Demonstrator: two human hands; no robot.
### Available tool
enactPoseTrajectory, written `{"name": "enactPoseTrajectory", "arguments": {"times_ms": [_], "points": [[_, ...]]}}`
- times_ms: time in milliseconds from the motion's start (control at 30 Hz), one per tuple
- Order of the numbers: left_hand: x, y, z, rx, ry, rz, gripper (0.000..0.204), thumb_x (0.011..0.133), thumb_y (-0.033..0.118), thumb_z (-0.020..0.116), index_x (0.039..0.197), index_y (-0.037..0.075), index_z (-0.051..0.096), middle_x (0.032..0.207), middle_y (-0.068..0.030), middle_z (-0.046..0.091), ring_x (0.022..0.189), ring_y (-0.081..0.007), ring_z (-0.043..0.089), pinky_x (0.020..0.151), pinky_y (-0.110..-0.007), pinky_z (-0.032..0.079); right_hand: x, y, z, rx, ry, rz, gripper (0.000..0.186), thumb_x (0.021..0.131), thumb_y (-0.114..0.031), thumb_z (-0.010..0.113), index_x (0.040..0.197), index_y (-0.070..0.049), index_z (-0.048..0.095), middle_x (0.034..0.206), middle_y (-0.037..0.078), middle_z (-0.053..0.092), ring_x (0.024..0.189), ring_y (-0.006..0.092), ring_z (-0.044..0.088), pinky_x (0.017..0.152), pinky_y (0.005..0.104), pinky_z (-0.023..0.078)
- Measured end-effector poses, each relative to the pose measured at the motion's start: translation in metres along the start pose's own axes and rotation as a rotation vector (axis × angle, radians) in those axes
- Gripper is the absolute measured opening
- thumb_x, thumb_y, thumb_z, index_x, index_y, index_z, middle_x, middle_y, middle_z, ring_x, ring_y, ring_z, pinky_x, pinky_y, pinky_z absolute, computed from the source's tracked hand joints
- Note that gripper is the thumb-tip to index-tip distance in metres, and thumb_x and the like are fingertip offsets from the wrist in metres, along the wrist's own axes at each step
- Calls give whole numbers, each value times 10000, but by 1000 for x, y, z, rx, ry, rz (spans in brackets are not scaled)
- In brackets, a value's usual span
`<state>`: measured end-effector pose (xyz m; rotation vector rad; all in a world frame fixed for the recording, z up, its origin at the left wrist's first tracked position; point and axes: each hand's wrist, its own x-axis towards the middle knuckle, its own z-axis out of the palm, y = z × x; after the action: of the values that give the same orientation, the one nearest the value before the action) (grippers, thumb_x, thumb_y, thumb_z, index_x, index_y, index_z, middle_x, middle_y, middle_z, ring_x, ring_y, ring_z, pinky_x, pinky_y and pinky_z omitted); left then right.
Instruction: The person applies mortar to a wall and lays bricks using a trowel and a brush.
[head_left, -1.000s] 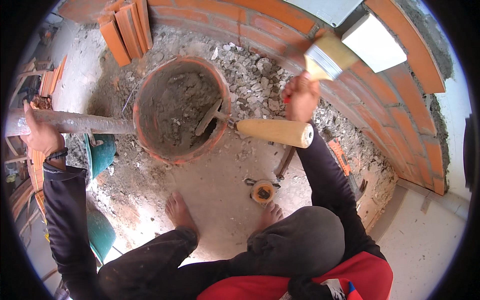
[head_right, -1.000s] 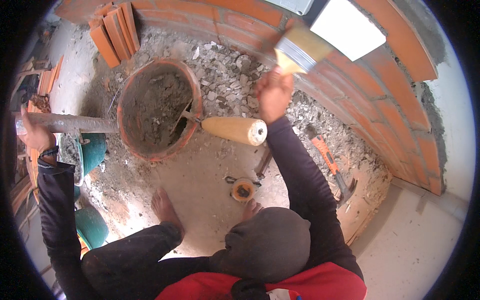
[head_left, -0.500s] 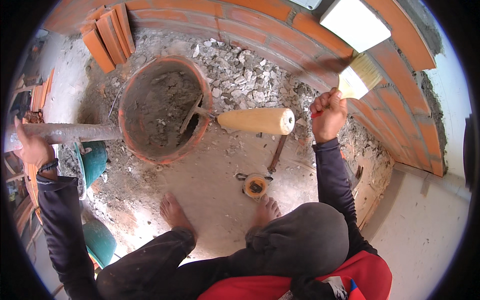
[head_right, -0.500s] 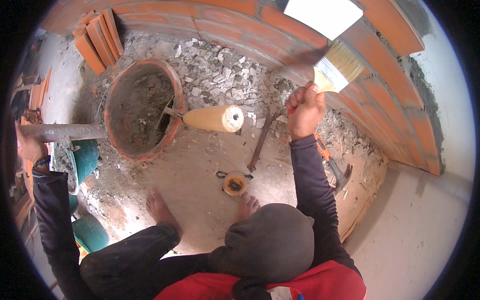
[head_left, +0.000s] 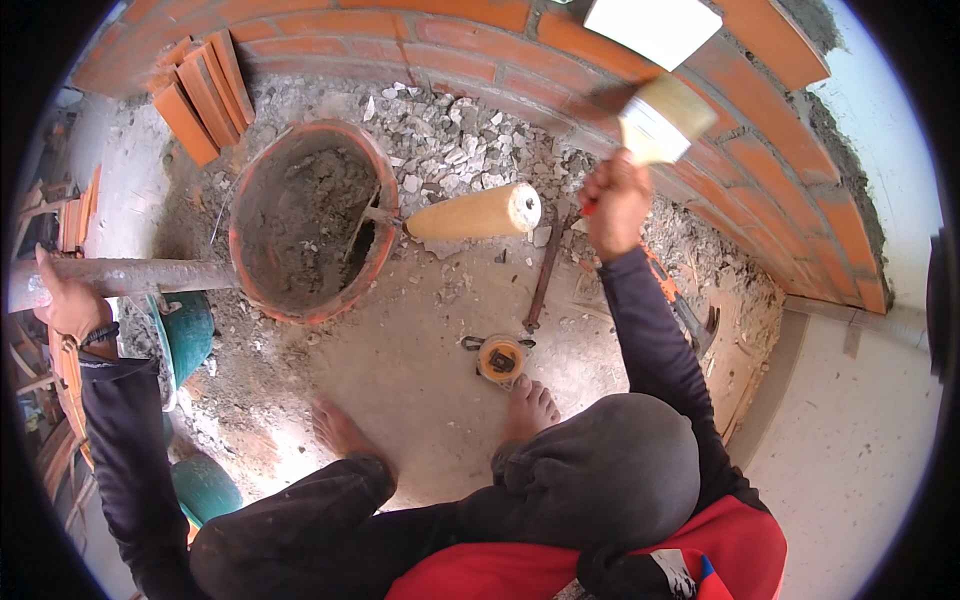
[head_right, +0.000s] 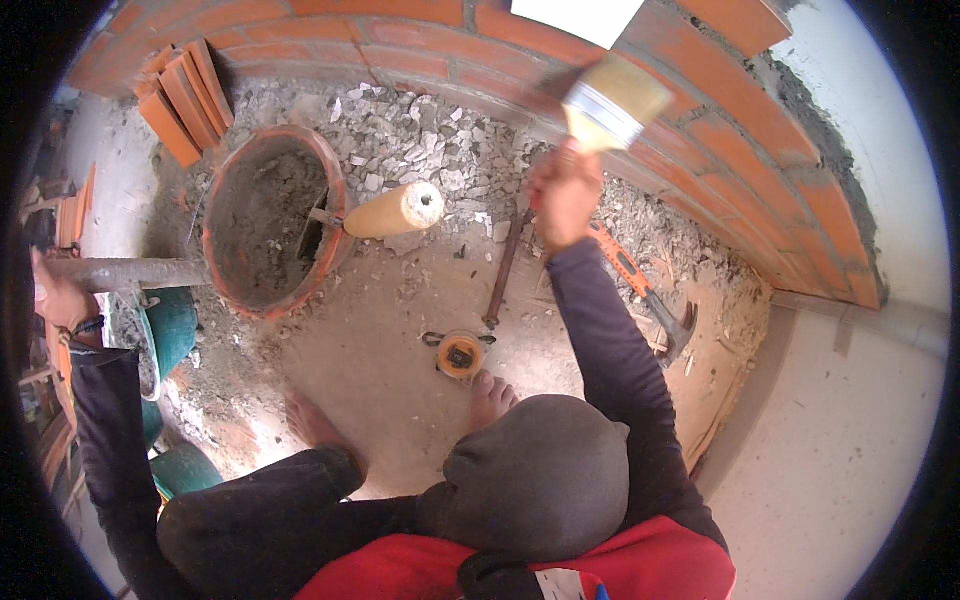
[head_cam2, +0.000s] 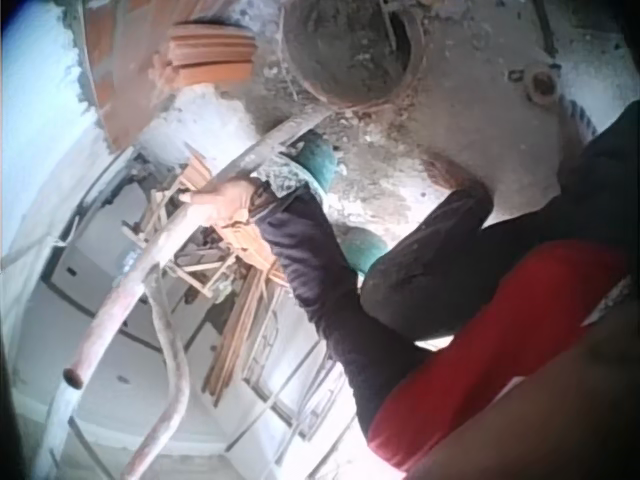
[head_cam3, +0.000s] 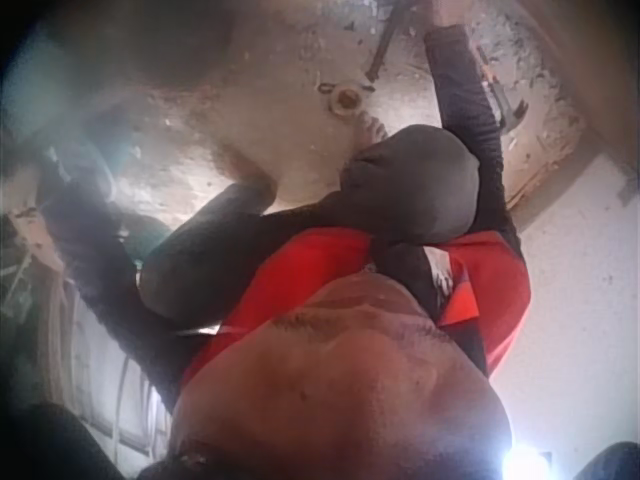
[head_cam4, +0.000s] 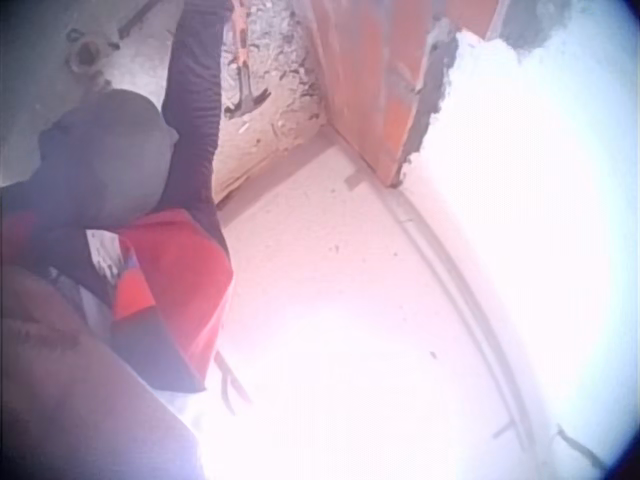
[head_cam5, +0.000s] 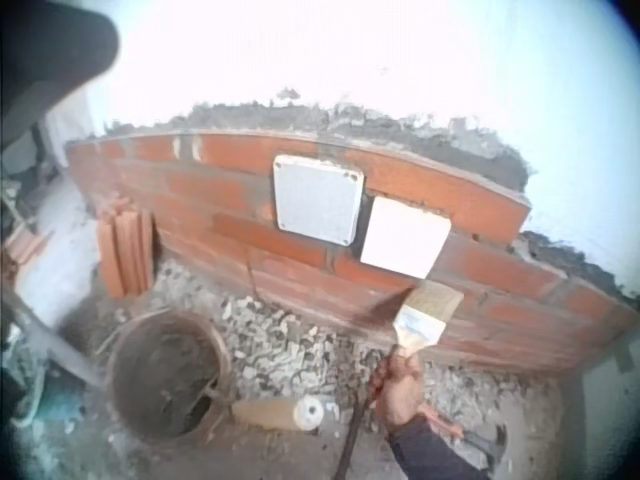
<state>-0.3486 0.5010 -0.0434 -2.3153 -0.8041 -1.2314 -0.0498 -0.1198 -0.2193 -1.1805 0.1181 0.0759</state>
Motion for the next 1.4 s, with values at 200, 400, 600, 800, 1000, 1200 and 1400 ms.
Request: {"name": "enactPoseTrajectory", "arguments": {"times_ms": [200, 400, 600, 800, 1000, 1200, 1400], "points": [[-5, 63, -30, -175, -67, -282, 472, 928, 122, 578, 1397, 165, 548, 1008, -238, 607, 860, -303, 666, 764, -399, 526, 40, 41, 84, -372, -400, 57, 237, 1036, -307, 540, 911, -112, 491, 662, -17, 463, 502, 103, 398, 438, 280, 344], [-127, 102, -90, -542, -141, -340, 204, 976, 173, 630, 1070, 5, 563, 974, -46, 534, 910, -157, 509, 879, -318, 429, 26, 16, -25, -74, -184, 30, 216, 1049, -212, 464, 870, -97, 501, 658, 2, 473, 516, 104, 451, 438, 274, 360], [-134, 220, -87, -703, -738, -492, 485, 973, 330, 620, 1283, -34, 541, 1146, -166, 604, 1043, -209, 578, 931, -360, 464, 15, 15, -7, -64, -166, -22, 214, 1070, -279, 462, 932, -116, 455, 673, -11, 417, 562, 118, 394, 493, 300, 357], [-128, 214, -23, -653, -927, -873, 715, 909, 368, 670, 1337, -153, 434, 1270, -280, 572, 1179, -290, 557, 1006, -375, 423, -11, 10, 40, -434, -383, 130, 236, 1064, -292, 483, 982, -85, 561, 664, -28, 513, 500, 68, 464, 422, 225, 353], [-93, 215, -20, -850, -898, -1027, 498, 940, 320, 641, 1230, -62, 506, 925, -90, 573, 790, -186, 568, 733, -365, 486, -41, 11, -12, -221, -283, 282, 209, 1074, -252, 461, 941, -101, 517, 639, -34, 415, 498, 79, 393, 427, 244, 337], [-29, 276, -131, -1259, -1119, -1283, 180, 972, 293, 609, 950, 126, 544, 660, 80, 322, 535, -83, 338, 554, -298, 384, -53, 14, -21, -290, -215, 265, 242, 1067, -291, 486, 902, -115, 508, 658, -30, 450, 503, 67, 417, 423, 234, 347], [-30, 240, -196, -1361, -989, -1461, 325, 952, 310, 636, 735, 175, 435, 673, 70, 305, 552, -72, 317, 554, -270, 345, -67, 24, -23, -388, -303, 311, 198, 1042, -293, 544, 924, -135, 531, 655, -55, 455, 498, 41, 418, 392, 208, 325]]}}
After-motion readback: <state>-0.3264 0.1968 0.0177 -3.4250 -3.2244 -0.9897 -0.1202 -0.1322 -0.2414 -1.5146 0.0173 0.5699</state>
